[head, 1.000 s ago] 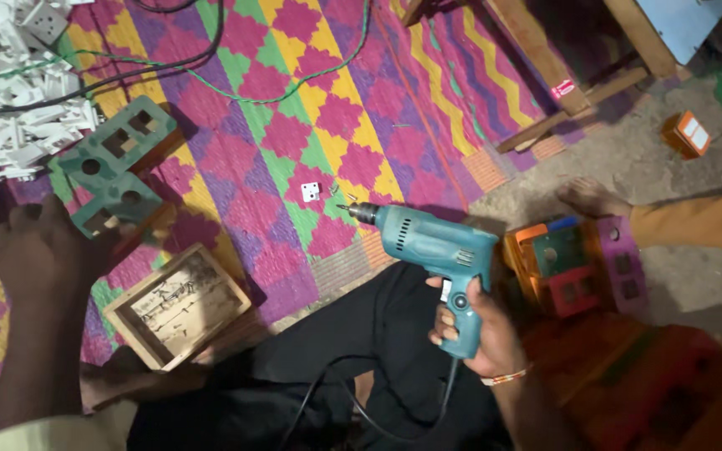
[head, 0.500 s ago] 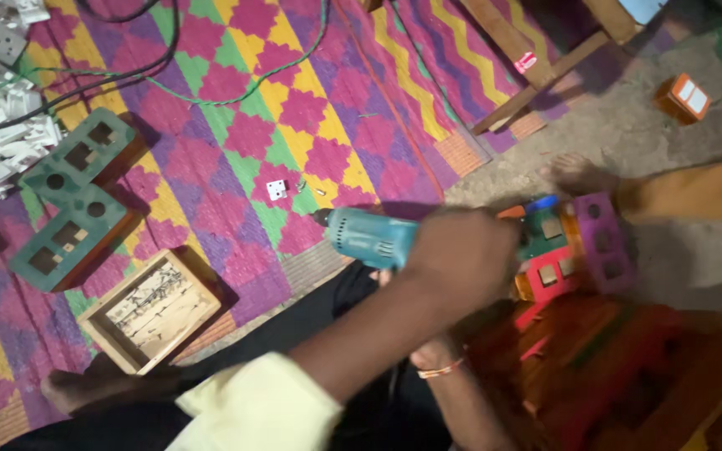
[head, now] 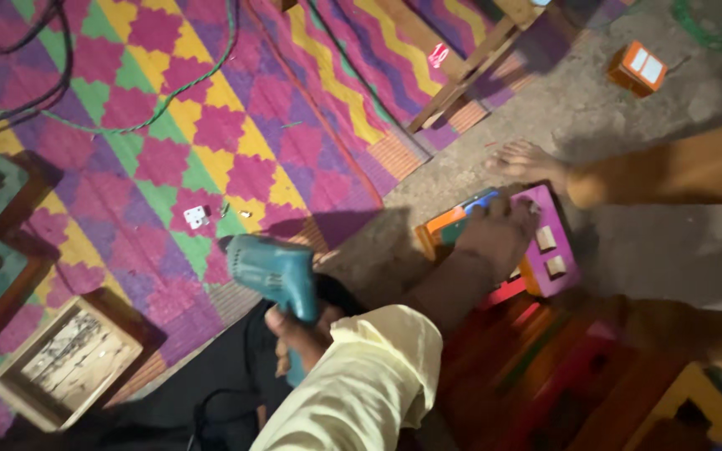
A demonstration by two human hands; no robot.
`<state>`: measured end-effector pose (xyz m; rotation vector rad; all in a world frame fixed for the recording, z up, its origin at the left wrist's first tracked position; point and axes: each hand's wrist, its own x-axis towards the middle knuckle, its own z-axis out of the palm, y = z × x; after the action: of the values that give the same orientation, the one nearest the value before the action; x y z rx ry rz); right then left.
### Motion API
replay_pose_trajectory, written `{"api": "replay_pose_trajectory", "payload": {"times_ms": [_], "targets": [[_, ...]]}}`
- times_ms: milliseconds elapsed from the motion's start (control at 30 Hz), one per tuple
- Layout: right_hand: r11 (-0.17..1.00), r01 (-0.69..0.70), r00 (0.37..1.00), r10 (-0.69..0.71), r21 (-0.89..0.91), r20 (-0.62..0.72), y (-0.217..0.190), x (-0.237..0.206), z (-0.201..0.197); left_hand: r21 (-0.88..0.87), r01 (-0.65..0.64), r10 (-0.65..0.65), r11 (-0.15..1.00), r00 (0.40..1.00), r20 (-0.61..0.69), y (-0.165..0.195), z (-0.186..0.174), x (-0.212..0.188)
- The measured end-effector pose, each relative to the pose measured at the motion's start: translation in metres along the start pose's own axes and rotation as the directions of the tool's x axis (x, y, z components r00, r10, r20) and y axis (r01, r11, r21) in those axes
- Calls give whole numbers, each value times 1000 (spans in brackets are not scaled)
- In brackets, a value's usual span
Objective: The person sits on the floor and uses a power drill to fasten screws into colorful wooden switchboard frames. They handle multiple frames in different colors, securing them one by one while surrounded by loose screws and electrical components.
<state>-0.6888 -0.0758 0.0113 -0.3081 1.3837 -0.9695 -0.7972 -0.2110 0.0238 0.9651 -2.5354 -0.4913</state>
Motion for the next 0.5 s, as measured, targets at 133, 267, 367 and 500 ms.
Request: {"api": "replay_pose_trajectory", "payload": {"times_ms": [133,267,367,500], "targets": [[1000,1,999,-1,8,-35,3,34,-40,129,-195,169,972,967,190,2,46,50],[1000,9,999,-8,24,-48,15,61,-56,136,-161,133,978,972,195,-15,78,56],[999,4,999,-3,34,-33,30,73,-55,110,-201,183,973,970,158,-30,78,36],[999,5,1000,-5,43,-1,60,79,-28,122,-113,122,986,990,-74,-61,37,7]]}}
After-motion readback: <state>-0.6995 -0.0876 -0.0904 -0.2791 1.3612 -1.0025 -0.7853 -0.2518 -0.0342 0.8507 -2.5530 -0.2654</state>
